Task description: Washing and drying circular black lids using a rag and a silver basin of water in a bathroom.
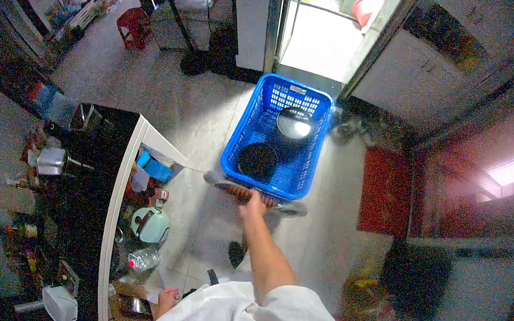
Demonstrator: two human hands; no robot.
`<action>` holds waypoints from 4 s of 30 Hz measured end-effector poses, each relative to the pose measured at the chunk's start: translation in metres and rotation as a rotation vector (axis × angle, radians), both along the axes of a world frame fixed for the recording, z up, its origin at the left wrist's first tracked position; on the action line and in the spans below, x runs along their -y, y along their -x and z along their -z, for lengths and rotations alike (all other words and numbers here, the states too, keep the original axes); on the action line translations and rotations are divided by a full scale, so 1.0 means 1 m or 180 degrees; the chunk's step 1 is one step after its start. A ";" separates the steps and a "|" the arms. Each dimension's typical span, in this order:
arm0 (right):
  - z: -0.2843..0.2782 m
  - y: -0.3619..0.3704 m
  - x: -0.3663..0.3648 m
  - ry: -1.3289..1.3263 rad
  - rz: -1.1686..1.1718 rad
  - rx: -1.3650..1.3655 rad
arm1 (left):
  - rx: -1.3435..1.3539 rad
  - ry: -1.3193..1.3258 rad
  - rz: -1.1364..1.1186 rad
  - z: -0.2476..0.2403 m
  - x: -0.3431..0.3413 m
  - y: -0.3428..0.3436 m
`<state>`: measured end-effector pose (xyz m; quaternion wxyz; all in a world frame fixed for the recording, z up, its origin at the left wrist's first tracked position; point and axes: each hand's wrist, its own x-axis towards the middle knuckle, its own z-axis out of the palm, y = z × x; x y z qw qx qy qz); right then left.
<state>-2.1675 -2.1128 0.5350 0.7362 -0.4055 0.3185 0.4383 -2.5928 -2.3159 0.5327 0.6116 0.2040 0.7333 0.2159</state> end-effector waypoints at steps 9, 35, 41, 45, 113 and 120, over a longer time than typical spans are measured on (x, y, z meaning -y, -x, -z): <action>-0.023 -0.046 0.128 0.0795 -0.0560 0.0578 | 0.0136 0.0239 0.0517 0.035 0.016 0.031; -0.056 -0.349 0.371 0.2425 -0.2504 0.1666 | -0.0843 0.0392 0.1807 -0.041 -0.035 -0.072; 0.058 -0.454 0.446 0.3871 -0.2866 0.2845 | -0.0860 0.0629 0.1959 -0.033 -0.018 -0.095; 0.069 -0.490 0.456 0.3228 -0.3379 0.3027 | -0.0869 0.0599 0.1753 -0.034 -0.002 -0.105; -0.064 -0.346 -0.415 0.0675 -0.4660 0.3316 | -0.0888 -0.1809 0.2029 -0.081 -0.499 -0.594; -0.038 -0.335 -0.493 0.0544 -0.4793 0.3378 | -0.1284 -0.1896 0.2315 -0.070 -0.570 -0.574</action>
